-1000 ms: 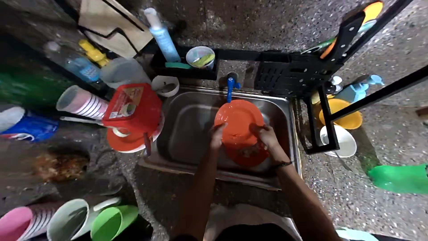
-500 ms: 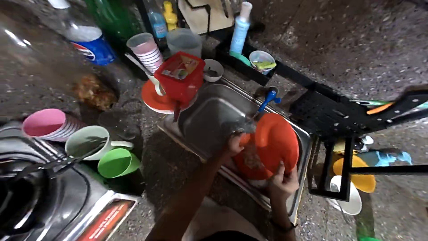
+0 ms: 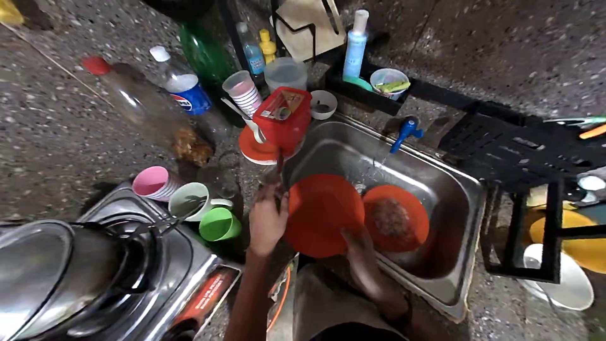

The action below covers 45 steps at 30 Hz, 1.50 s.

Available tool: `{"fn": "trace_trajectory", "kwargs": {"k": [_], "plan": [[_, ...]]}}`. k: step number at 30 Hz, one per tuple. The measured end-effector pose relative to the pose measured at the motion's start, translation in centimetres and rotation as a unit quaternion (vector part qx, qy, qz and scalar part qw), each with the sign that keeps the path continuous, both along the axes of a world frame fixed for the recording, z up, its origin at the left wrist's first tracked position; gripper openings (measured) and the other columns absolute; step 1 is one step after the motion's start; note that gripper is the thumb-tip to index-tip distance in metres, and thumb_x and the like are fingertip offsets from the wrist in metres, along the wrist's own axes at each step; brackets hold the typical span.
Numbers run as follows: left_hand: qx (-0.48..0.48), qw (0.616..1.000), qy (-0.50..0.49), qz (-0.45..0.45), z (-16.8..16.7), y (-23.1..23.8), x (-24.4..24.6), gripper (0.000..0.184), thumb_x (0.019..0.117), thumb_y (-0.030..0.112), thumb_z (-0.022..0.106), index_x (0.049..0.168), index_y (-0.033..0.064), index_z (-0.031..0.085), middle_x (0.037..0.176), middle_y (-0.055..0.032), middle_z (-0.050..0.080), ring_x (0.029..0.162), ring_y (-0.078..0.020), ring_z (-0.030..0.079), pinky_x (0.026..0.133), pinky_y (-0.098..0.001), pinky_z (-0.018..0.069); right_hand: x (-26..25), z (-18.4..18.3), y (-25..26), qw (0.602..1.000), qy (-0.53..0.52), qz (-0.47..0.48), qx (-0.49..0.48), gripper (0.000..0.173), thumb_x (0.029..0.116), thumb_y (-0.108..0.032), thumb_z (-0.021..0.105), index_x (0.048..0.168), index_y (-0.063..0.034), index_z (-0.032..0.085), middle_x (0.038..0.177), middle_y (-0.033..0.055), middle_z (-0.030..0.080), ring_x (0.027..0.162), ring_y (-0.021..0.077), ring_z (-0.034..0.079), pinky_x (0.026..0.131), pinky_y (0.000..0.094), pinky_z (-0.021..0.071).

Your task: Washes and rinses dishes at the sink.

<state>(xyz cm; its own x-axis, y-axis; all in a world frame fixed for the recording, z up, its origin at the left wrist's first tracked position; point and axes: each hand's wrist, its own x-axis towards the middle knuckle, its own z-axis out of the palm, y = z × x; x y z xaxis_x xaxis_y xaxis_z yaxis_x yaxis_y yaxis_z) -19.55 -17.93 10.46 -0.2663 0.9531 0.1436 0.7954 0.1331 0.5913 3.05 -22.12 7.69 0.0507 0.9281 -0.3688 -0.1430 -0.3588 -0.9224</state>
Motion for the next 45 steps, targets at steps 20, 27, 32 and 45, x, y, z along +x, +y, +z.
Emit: {"fn": "trace_trajectory", "kwargs": {"k": [20,27,32,45], "plan": [[-0.205,0.891,0.200,-0.353,1.9,10.7,17.1,0.053,0.1036,0.045,0.056,0.145,0.0125,0.057,0.142,-0.0170,0.060,0.136,-0.0365,0.053,0.114,-0.0583,0.0386,2.7,8.4,0.9,0.935,0.113,0.322,-0.096,0.068,0.0969,0.009,0.059,0.157,-0.0016,0.027,0.135,0.0225,0.056,0.102,0.0237,0.066,0.085,0.0385,0.0573],[-0.364,0.851,0.118,-0.360,-6.0,16.6,24.9,0.058,0.0962,0.039,0.071,0.131,-0.0063,0.060,0.127,-0.0279,0.065,0.122,-0.0414,0.062,0.105,-0.0605,0.0465,3.5,0.4,1.5,0.946,0.136,0.294,-0.013,0.031,0.0976,0.003,0.062,0.128,0.0068,0.057,0.111,0.0111,0.068,0.095,0.0114,0.069,0.088,0.0307,0.0603],[-0.359,0.882,0.066,-0.298,-6.6,15.2,25.5,0.052,0.0985,0.034,0.067,0.133,-0.0039,0.060,0.133,-0.0259,0.062,0.128,-0.0393,0.058,0.109,-0.0586,0.0441,7.7,0.9,1.0,0.971,0.078,0.217,-0.055,0.027,0.1016,-0.006,0.061,0.126,0.0041,0.062,0.101,0.0102,0.072,0.077,0.0138,0.070,0.070,0.0313,0.0605],[-0.381,0.864,0.058,-0.324,-5.8,13.6,18.8,0.064,0.0963,0.033,0.071,0.146,-0.0009,0.050,0.140,-0.0243,0.059,0.132,-0.0380,0.056,0.112,-0.0567,0.0433,12.2,8.6,16.5,0.902,-0.380,-0.024,0.202,0.059,0.0983,-0.013,0.061,0.153,-0.0054,0.040,0.145,0.0223,0.055,0.119,0.0397,0.063,0.096,0.0560,0.0541]]}}
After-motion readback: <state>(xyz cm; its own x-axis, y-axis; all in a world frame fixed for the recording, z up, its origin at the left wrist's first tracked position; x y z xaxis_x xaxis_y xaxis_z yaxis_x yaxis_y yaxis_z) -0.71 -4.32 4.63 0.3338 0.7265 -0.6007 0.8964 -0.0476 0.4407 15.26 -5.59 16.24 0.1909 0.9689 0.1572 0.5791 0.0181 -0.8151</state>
